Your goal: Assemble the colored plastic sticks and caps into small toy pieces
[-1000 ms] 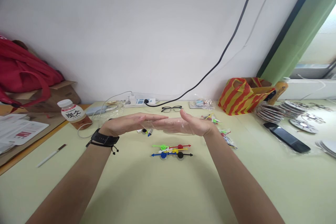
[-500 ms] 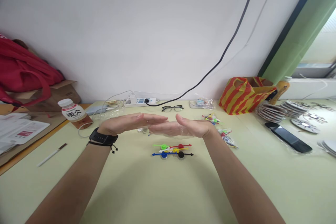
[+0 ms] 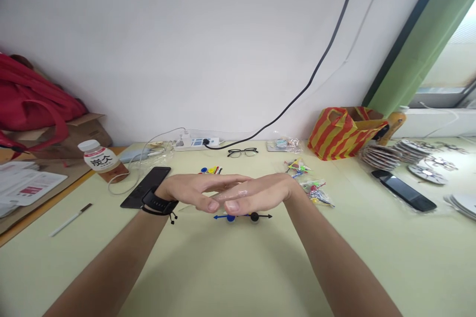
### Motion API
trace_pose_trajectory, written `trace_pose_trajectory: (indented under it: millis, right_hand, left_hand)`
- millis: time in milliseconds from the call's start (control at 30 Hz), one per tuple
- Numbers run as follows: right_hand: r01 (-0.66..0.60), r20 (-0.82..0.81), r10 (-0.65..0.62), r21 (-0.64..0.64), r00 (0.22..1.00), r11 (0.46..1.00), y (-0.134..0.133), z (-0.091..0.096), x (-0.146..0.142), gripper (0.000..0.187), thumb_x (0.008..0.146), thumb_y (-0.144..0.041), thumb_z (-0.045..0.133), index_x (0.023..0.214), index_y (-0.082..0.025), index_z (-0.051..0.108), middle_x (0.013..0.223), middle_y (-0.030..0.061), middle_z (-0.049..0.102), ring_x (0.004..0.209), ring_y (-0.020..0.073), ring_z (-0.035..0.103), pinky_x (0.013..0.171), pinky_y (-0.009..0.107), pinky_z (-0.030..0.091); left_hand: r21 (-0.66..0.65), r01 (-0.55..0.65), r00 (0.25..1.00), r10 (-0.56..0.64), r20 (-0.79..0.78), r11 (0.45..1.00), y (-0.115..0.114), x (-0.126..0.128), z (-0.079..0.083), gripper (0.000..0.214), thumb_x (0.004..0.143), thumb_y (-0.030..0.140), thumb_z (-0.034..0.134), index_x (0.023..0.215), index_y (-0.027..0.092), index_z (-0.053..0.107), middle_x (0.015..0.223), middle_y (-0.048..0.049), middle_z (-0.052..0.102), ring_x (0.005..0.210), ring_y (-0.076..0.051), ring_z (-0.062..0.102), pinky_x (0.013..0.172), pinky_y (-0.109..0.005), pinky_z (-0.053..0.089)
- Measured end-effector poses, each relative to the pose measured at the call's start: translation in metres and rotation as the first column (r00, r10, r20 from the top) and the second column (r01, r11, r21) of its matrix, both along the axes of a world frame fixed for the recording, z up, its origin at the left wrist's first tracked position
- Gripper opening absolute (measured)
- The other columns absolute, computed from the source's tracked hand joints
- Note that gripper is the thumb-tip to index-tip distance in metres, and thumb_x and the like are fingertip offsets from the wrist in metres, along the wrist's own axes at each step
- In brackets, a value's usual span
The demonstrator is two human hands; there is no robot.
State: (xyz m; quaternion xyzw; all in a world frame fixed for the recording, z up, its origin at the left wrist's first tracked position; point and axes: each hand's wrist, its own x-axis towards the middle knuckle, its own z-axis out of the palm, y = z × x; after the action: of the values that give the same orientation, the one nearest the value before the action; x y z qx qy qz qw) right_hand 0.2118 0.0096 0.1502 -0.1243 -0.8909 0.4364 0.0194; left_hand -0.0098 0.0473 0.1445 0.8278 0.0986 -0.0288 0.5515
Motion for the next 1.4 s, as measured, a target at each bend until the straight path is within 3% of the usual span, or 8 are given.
trace_pose_trajectory:
  millis: [267,500,700,800,867,900,1133,1400]
  right_hand:
    - [-0.057,-0.054,0.045,-0.234,0.998,0.970,0.002,0.005,0.007,0.108,0.082,-0.094,0.030,0.150,-0.013,0.052,0.157,0.0179,0.045,0.141,0.0329,0.046,0.112,0.036,0.040]
    - [-0.001,-0.111,-0.032,-0.289,0.993,0.957,0.006,0.012,0.023,0.095,0.081,-0.089,0.048,0.145,-0.020,0.059,0.154,0.0138,0.052,0.145,0.0328,0.044,0.116,0.040,0.037]
    - [0.291,-0.101,-0.319,-0.221,0.942,0.931,0.001,0.017,0.031,0.076,0.086,-0.080,0.054,0.135,-0.024,0.066,0.141,0.0109,0.064,0.133,0.0304,0.057,0.109,0.040,0.044]
    - [0.665,-0.272,-0.671,-0.128,0.690,0.736,0.007,0.009,0.029,0.050,0.098,-0.063,0.051,0.118,-0.023,0.072,0.125,0.0096,0.072,0.118,0.0264,0.065,0.102,0.038,0.048]
    - [0.835,-0.332,-0.801,-0.066,0.497,0.546,0.017,-0.002,0.029,0.042,0.101,-0.054,0.047,0.103,-0.020,0.072,0.112,0.0095,0.074,0.105,0.0235,0.067,0.092,0.034,0.051]
    - [0.862,-0.313,-0.821,-0.012,0.478,0.506,0.022,-0.008,0.029,0.040,0.101,-0.050,0.047,0.096,-0.019,0.071,0.105,0.0094,0.074,0.099,0.0224,0.067,0.086,0.032,0.051]
    - [0.556,0.152,-0.589,0.211,0.794,0.804,0.045,-0.054,0.013,0.020,0.089,-0.032,0.058,0.087,-0.016,0.071,0.088,0.0057,0.073,0.076,0.0176,0.062,0.065,0.027,0.044]
    - [0.372,0.417,-0.395,0.139,0.819,0.918,0.037,-0.065,-0.015,0.020,0.083,-0.035,0.066,0.077,-0.016,0.070,0.068,0.0017,0.066,0.056,0.0132,0.052,0.053,0.025,0.038]
  left_hand:
    - [0.060,0.014,1.000,-0.016,0.026,0.998,0.000,0.007,-0.007,0.066,0.085,0.058,0.074,0.135,0.019,0.056,0.119,-0.0099,0.067,0.115,-0.032,0.061,0.096,-0.041,0.049]
    - [0.078,-0.048,0.999,0.049,-0.017,0.996,0.005,-0.005,-0.002,0.071,0.091,0.049,0.069,0.153,0.026,0.043,0.146,-0.0092,0.055,0.136,-0.032,0.049,0.109,-0.041,0.041]
    - [0.086,-0.122,0.992,0.125,-0.028,0.989,0.015,-0.018,-0.005,0.075,0.092,0.051,0.069,0.158,0.031,0.037,0.147,-0.0101,0.054,0.128,-0.029,0.055,0.105,-0.040,0.044]
    - [0.123,-0.233,0.966,0.245,-0.087,0.965,0.022,-0.032,-0.006,0.077,0.094,0.054,0.066,0.160,0.032,0.033,0.139,-0.0122,0.060,0.117,-0.027,0.061,0.097,-0.039,0.048]
    - [0.147,-0.327,0.934,0.343,-0.100,0.934,0.026,-0.043,-0.006,0.077,0.095,0.054,0.063,0.161,0.032,0.029,0.136,-0.0124,0.061,0.114,-0.026,0.061,0.096,-0.039,0.047]
    - [0.150,-0.368,0.919,0.384,-0.092,0.918,0.029,-0.049,-0.006,0.076,0.097,0.055,0.061,0.162,0.033,0.028,0.136,-0.0119,0.060,0.114,-0.025,0.061,0.096,-0.038,0.047]
    - [0.096,-0.461,0.886,0.464,-0.015,0.882,0.041,-0.065,-0.014,0.069,0.103,0.056,0.048,0.163,0.030,0.025,0.133,-0.0122,0.061,0.108,-0.024,0.059,0.091,-0.037,0.045]
    - [0.061,-0.446,0.893,0.449,-0.033,0.893,0.036,-0.051,-0.015,0.066,0.103,0.054,0.048,0.161,0.030,0.029,0.130,-0.0104,0.062,0.093,-0.018,0.058,0.085,-0.033,0.045]
